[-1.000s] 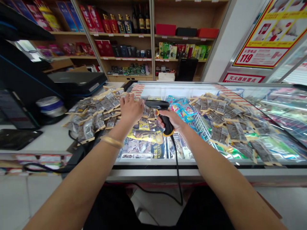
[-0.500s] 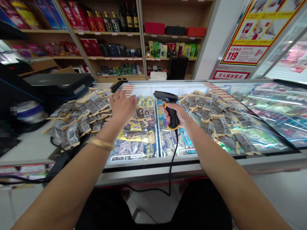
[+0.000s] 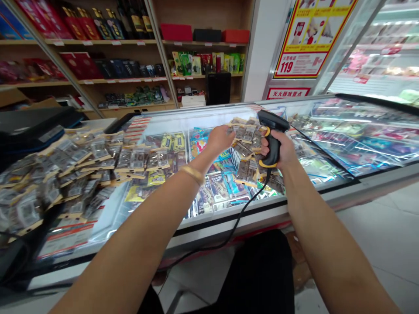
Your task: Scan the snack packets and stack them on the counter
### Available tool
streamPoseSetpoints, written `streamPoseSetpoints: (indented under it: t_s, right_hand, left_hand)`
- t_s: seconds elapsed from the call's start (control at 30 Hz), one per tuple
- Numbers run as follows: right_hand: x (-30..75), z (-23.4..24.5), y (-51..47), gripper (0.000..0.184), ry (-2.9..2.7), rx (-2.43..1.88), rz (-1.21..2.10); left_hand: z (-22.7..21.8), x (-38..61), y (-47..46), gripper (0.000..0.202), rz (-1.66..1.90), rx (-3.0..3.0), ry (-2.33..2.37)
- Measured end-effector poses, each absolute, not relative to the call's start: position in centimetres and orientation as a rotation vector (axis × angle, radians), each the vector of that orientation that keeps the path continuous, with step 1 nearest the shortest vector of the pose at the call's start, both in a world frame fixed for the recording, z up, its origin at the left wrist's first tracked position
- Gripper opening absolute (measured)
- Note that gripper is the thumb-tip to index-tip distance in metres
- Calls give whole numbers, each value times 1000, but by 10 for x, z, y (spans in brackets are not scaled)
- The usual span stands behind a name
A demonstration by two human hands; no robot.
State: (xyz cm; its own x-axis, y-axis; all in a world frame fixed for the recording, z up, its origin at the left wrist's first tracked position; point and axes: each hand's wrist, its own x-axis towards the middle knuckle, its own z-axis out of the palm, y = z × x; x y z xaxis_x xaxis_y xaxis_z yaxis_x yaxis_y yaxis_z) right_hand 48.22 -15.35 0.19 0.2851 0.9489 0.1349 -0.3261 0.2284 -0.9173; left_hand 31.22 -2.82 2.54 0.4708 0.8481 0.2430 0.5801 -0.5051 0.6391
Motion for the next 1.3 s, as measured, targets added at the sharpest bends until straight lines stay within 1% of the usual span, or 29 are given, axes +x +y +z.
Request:
streamPoseSetpoints:
  t_s: [0.2, 0.33, 0.47, 0.53, 0.6, 0.67, 0.8, 0.9, 1.0, 1.1, 1.2, 1.3]
  right_hand:
    - [481, -7, -151, 40, -778, -947, 1036]
    - [478, -7, -149, 41, -741, -900, 1010]
    - [484, -9, -150, 39, -802, -914, 1047]
    - [487, -9, -150, 40, -826, -920, 1063]
    - [487, -9, -150, 40, -827, -925, 1058]
    - [485, -8, -151, 39, -811, -935, 1040]
    - [477, -3, -155, 34, -774, -949, 999]
    - [465, 3, -154, 35, -809, -939, 1037]
    - [440, 12, -145, 39, -920, -970, 1145]
    - [403, 21, -129, 38, -1046, -999, 1229]
    - [365, 23, -113, 37, -1141, -1017, 1309]
    - [342, 17, -106, 39, -1222, -1052, 1397]
  left_hand:
    - [21, 368, -35, 45, 610, 2335, 1331]
    - [21, 373, -29, 40, 535, 2330, 1383]
    - [22, 364, -23, 42, 525, 2212, 1378]
    - [22, 355, -22, 33, 544, 2154, 1367]
    - [21, 344, -23, 20, 609, 2064, 1350]
    - [18, 328, -25, 15, 711, 1873, 1325]
    - [11, 283, -28, 16, 852, 1424, 1207]
    - [8, 237, -28, 15, 971, 1260, 1188]
    - [8, 192, -28, 15, 1035, 1188, 1143]
    - [8, 156, -24, 21, 1126, 1151, 1119]
    - [2, 136, -16, 27, 1255, 1125, 1154]
    - [-9, 125, -7, 25, 1338, 1138, 1194]
